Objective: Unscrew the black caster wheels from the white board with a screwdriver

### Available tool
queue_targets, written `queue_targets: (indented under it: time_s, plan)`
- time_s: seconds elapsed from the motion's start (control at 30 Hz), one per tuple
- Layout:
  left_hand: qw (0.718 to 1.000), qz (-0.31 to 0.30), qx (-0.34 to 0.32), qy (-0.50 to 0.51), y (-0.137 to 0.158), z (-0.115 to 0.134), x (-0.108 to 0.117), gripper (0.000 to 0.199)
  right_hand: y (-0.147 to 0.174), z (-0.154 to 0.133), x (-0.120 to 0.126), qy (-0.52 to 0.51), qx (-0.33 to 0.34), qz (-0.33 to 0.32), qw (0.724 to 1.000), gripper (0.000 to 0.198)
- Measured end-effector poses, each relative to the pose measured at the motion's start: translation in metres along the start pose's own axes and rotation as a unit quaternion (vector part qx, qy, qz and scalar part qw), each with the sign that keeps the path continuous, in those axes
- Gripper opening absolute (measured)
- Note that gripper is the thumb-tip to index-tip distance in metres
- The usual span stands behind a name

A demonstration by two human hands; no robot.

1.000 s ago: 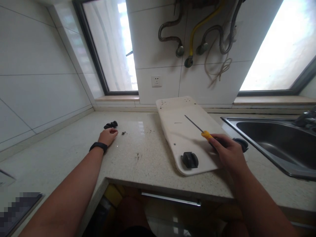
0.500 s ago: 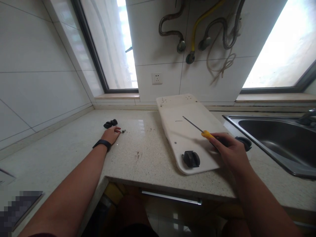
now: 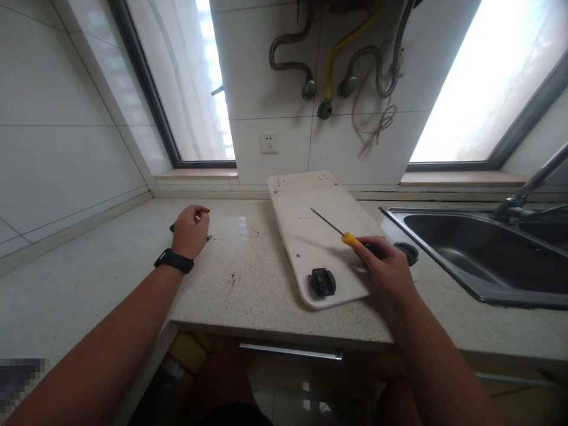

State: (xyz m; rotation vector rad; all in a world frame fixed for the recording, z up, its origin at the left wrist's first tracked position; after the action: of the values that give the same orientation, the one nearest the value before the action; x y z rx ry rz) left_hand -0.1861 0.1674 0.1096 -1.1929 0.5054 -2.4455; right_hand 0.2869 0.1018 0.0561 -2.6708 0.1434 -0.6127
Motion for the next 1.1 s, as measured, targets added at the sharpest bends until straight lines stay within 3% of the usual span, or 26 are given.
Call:
queue_targets:
  time_s: [0.07, 0.17, 0.23, 0.3, 0.47, 0.67, 0.83, 0.97, 1.1]
  plan:
    - [0.993, -0.076, -0.075, 0.058, 0.024, 0.056, -0.003, 0.020, 0.000, 0.000, 0.000, 0.000, -0.007, 0.004, 1.000, 0.045]
    - [0.958, -0.187, -0.200, 0.082, 0.078, 0.129, -0.020, 0.020, 0.000, -0.003, -0.002, -0.001, -0.029, 0.009, 1.000, 0.051]
    - [0.938, -0.221, -0.250, 0.088, 0.113, 0.156, -0.038, 0.026, -0.001, -0.007, -0.004, 0.003, -0.047, 0.010, 0.999, 0.053]
    - [0.925, -0.247, -0.273, 0.091, 0.138, 0.167, -0.057, 0.034, -0.001, -0.011, -0.007, 0.014, -0.060, 0.007, 0.998, 0.052]
    - [0.928, -0.246, -0.271, 0.068, 0.153, 0.164, -0.081, 0.061, 0.006, -0.023, -0.016, 0.025, -0.077, -0.005, 0.997, 0.047]
    - [0.930, -0.266, -0.253, 0.032, 0.156, 0.155, -0.070, 0.044, 0.027, -0.041, -0.028, 0.013, -0.094, -0.014, 0.995, 0.050]
    - [0.910, -0.285, -0.295, 0.050, 0.154, 0.130, -0.066, 0.049, 0.032, -0.046, -0.032, -0.025, -0.112, -0.023, 0.993, 0.051]
    - [0.897, -0.291, -0.326, 0.066, 0.141, 0.113, -0.065, 0.054, 0.032, -0.049, -0.032, -0.057, -0.089, -0.039, 0.994, 0.047]
    - [0.887, -0.302, -0.341, 0.078, 0.128, 0.103, -0.062, 0.053, 0.031, -0.066, -0.029, -0.056, -0.044, 0.003, 0.997, 0.042]
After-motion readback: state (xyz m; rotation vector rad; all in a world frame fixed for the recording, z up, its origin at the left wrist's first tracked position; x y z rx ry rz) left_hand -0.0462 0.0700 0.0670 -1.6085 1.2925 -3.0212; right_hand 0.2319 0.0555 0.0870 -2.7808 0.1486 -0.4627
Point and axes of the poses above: each hand's wrist, its own y-axis away from the middle knuckle, its own x-axis out of the back of the hand, z = x × y, the point moved 3 cm from there along -y, towards the middle knuckle, and after that the axes turned 14 degrees about -z, right-handed, at the moved point
